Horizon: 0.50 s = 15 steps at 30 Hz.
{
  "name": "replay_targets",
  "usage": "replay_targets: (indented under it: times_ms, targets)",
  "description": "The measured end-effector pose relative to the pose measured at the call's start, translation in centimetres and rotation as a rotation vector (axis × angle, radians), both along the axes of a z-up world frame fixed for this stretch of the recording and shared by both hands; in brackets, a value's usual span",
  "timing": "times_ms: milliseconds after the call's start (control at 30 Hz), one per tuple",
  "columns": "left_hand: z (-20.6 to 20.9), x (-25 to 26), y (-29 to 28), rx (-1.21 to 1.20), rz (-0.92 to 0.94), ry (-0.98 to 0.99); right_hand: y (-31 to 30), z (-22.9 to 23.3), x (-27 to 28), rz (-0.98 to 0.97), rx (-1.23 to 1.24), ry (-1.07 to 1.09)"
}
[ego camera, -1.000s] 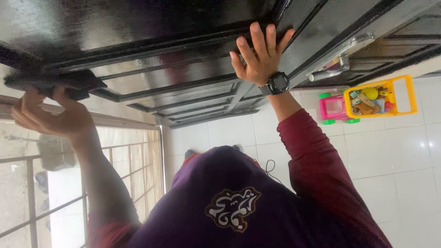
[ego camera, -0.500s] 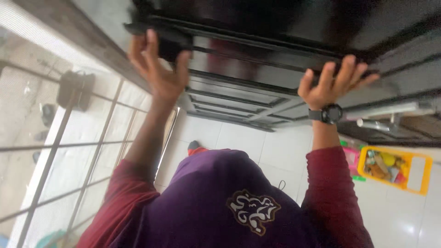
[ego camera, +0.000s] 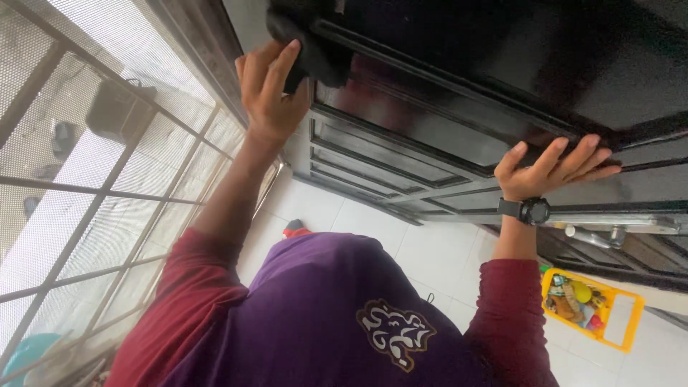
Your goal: Sanding the surface of a black wooden door using a hand-held sanding block.
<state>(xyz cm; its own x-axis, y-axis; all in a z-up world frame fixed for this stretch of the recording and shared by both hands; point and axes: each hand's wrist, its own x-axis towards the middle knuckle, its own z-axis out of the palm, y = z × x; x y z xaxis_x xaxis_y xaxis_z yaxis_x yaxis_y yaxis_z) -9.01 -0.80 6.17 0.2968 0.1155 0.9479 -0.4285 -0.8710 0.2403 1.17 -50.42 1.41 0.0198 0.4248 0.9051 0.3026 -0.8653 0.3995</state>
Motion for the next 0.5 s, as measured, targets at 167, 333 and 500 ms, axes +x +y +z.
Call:
replay_targets:
  times_ms: [167,333,500]
  targets:
    - [1.9,-1.4,2.3,-0.042,0.002,-0.056,0.0,0.0,-0.2,-0.007,-0.015,-0.010]
    - [3.0,-1.3,3.8,-0.032,-0.010,-0.084,0.7,0.0,-0.8,-0.028,0.017,0.036]
    - [0.9,-0.8,1.4,-0.039,-0.098,0.066,0.9,-0.5,-0.6,-0.062,0.048,0.035]
